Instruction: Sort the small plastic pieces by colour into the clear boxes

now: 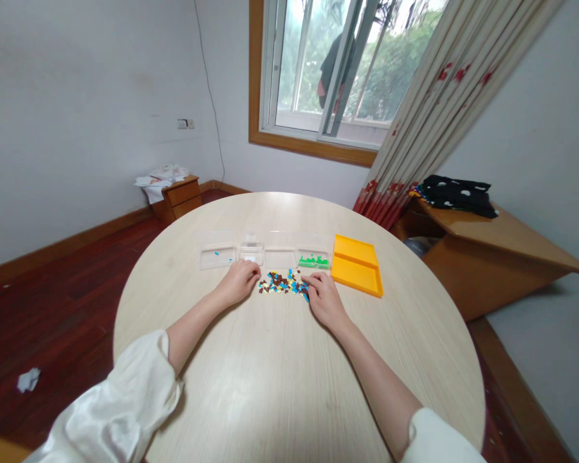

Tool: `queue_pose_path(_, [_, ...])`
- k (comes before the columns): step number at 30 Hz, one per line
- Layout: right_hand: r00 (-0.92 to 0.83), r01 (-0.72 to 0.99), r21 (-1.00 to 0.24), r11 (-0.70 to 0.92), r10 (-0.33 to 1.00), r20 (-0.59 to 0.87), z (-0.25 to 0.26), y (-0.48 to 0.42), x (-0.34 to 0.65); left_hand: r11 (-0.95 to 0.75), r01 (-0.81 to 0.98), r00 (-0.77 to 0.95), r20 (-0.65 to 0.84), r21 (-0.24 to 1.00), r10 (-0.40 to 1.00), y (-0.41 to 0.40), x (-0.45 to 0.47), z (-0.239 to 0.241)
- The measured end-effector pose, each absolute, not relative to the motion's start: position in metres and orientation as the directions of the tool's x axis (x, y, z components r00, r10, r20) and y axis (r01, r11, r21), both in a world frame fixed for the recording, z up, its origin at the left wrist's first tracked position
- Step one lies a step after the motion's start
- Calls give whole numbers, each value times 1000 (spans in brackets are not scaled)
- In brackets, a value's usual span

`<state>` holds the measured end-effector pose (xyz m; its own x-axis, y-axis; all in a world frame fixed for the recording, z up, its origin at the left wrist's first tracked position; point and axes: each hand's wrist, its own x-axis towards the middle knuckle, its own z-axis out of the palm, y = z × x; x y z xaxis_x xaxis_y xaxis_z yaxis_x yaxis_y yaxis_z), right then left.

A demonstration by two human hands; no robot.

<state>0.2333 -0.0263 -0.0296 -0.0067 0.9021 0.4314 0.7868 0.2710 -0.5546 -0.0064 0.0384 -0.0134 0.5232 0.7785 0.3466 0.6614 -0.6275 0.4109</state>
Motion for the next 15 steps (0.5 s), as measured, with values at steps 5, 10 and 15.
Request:
queue_pose_path(5, [3, 788, -545, 287, 883, 470, -29, -26, 234, -594, 659, 481, 348, 462, 805, 34, -5, -7])
queue_pose_path(10, [-31, 800, -534, 275, 907, 420, -28, -27, 234, -597, 638, 455, 388, 486, 801, 33, -5, -4])
queue_pose_path(15, [-6, 828, -517, 217, 925, 379, -27, -27, 232, -613, 607, 431, 438, 506, 789, 36, -7, -8])
